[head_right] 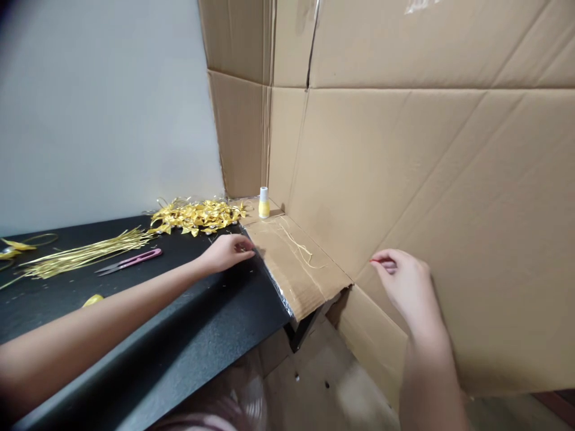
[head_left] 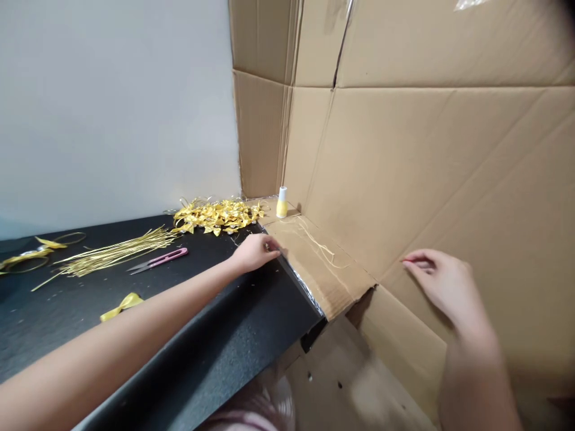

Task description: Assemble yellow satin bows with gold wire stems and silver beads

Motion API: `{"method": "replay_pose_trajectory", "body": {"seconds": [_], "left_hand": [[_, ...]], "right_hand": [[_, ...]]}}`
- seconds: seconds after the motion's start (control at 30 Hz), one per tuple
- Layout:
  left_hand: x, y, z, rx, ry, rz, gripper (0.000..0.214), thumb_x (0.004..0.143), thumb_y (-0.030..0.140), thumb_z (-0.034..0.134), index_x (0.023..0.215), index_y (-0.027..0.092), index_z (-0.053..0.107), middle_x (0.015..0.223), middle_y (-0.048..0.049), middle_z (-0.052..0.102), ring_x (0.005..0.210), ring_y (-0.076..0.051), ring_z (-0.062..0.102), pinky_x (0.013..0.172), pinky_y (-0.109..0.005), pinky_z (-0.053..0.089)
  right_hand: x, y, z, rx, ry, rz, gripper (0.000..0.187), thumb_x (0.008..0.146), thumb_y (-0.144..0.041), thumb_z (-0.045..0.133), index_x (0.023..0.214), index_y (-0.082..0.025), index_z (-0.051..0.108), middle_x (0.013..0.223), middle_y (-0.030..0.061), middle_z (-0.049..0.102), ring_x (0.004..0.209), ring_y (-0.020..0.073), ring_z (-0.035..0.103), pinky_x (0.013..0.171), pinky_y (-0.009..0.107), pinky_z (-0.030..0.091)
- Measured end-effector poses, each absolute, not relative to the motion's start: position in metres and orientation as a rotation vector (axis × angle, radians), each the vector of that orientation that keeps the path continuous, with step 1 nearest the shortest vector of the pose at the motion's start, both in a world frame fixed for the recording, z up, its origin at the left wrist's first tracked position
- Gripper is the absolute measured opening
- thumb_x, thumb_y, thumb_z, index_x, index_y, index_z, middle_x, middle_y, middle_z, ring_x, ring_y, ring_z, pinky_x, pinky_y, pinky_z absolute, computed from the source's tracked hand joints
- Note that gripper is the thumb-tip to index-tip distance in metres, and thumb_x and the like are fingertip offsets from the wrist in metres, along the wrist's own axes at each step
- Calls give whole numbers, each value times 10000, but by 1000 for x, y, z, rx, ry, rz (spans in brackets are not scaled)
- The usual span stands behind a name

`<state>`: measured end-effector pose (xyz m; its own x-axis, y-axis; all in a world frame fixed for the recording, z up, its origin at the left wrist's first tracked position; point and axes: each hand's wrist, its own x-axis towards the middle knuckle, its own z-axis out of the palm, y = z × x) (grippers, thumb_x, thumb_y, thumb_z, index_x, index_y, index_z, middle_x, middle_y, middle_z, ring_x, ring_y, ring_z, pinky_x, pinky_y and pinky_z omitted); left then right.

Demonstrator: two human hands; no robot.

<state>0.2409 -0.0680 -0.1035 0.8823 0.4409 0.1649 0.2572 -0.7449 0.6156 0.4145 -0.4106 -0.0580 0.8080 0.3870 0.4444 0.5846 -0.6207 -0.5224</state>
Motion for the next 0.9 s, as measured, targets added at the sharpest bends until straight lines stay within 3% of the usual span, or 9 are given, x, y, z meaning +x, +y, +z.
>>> {"method": "replay_pose_trajectory", "body": {"seconds": [0.1,0.33,0.43,0.63,0.77,0.9], "left_hand": [[287,-74,-112,2395,593,500,229,779,273,641,929,128,735,934,-113,748,801,-220,667,756,-298,488],[321,-80,-135,2334,618,562,171,765,293,689,830,152,762,888,-114,756,825,-225,675,747,-293,486],[324,-81,-139,2297,658,581,145,777,283,677,802,167,760,846,-102,755,814,-225,671,737,-297,476],[328,-88,-127,2152,693,707,130,801,238,650,796,148,743,792,-72,727,748,-181,641,735,-269,465],[290,-93,-104,2039,699,819,227,869,280,567,904,120,726,825,-71,721,718,-155,622,694,-252,468],[189,-110,-85,1902,556,772,208,794,334,660,785,137,726,756,-45,726,699,-149,635,652,-231,472]], "right_hand": [[404,-431,-60,-2206,-599,-415,267,696,-441,627,757,-186,677,748,81,733,683,222,703,654,318,558],[405,-435,-75,-2021,-451,-386,340,632,-470,686,807,-179,697,734,81,729,646,209,689,635,327,576],[405,-428,-80,-1916,-438,-378,367,624,-460,722,863,-182,713,808,86,738,698,212,703,705,346,596],[394,-405,-86,-1755,-364,-246,316,628,-460,764,796,-213,661,863,86,733,837,255,722,863,418,581],[382,-378,-90,-1632,-476,-175,282,715,-449,736,815,-230,590,905,66,729,793,208,723,819,368,599],[337,-323,-91,-1603,-639,87,292,720,-425,740,876,-199,640,790,70,739,717,199,729,735,321,619]]}}
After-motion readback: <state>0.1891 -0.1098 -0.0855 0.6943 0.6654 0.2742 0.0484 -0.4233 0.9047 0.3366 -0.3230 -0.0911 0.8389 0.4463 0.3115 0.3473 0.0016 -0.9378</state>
